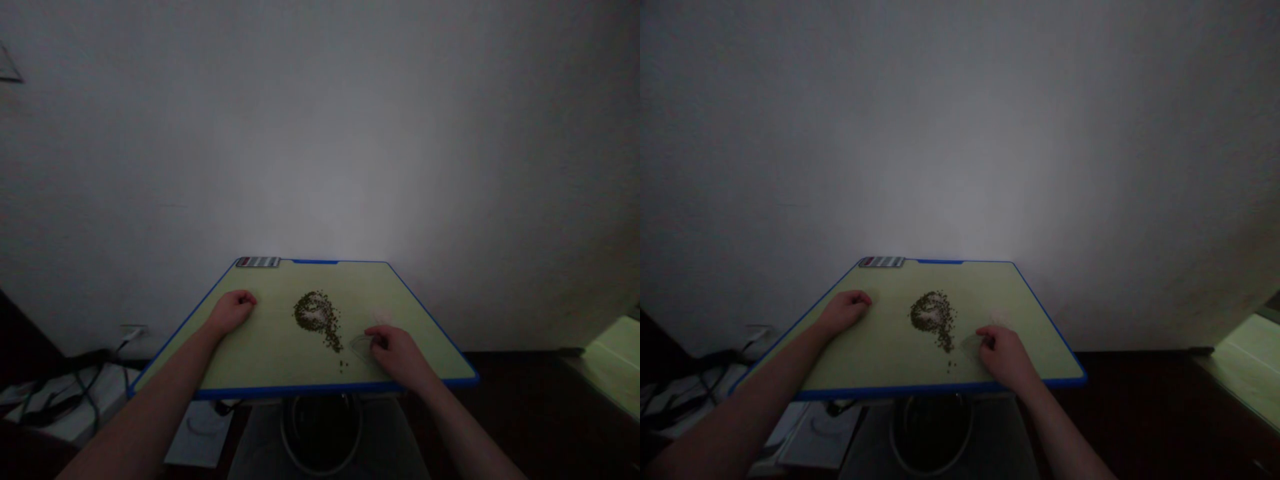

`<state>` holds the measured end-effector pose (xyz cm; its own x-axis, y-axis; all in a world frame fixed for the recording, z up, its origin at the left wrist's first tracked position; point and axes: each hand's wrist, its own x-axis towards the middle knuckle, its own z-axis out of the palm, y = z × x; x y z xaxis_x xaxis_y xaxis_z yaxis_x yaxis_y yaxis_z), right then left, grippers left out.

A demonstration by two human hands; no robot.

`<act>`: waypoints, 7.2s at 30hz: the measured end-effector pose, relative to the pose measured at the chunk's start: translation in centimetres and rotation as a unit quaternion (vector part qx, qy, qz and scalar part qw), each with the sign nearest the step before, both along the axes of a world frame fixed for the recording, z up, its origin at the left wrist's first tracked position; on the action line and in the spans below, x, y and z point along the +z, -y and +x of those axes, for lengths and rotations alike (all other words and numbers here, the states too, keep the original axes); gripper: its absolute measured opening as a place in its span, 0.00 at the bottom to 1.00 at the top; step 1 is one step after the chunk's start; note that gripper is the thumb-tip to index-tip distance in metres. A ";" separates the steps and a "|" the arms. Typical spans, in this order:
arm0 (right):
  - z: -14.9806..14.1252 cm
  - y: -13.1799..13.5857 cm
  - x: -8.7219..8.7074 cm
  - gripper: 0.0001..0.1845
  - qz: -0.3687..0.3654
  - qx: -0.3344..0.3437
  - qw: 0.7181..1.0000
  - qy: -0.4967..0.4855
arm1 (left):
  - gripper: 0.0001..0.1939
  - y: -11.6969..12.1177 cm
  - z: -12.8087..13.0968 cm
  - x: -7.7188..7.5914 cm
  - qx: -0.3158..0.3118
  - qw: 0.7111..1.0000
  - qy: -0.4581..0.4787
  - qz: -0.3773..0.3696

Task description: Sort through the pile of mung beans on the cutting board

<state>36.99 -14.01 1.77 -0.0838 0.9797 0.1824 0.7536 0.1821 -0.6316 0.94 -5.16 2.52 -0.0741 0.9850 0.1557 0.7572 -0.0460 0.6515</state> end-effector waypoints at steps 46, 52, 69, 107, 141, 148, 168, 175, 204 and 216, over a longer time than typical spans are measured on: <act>-1.1 0.0 0.0 0.18 0.013 0.021 1.000 0.000 | 0.11 -0.2 -0.2 -0.4 -0.002 1.000 0.001 0.011; -1.5 -0.1 0.2 0.18 0.008 0.033 0.999 0.002 | 0.10 -0.2 -0.1 -0.2 -0.005 1.000 0.001 0.010; -2.5 -0.3 0.3 0.18 0.012 0.047 0.999 -0.006 | 0.11 -0.2 -0.2 -0.3 0.002 1.000 -0.007 0.009; -0.9 -0.4 0.0 0.18 0.005 0.010 1.000 0.012 | 0.10 -0.1 -0.1 -0.2 0.000 1.000 0.000 0.005; -1.3 -1.2 0.0 0.17 0.007 0.018 1.000 -0.007 | 0.11 0.0 0.0 0.0 0.002 1.000 -0.017 0.008; -2.6 -0.8 0.2 0.18 0.018 0.032 0.999 0.004 | 0.11 0.0 -0.1 -0.2 -0.007 1.000 -0.015 0.012; -1.7 0.3 0.1 0.18 0.010 0.007 1.000 -0.011 | 0.10 -0.1 -0.1 -0.2 -0.005 1.000 -0.001 0.008; -1.0 0.1 -0.2 0.19 0.010 -0.010 1.000 -0.001 | 0.10 0.0 0.0 -0.1 -0.001 1.000 -0.008 0.012; 2.8 -0.8 -0.4 0.19 0.025 -0.045 0.999 -0.010 | 0.11 -0.1 0.0 -0.2 0.006 1.000 -0.012 0.007; 0.9 -0.6 -0.1 0.18 0.008 0.007 1.000 -0.014 | 0.10 0.2 0.2 0.0 0.002 1.000 0.002 0.003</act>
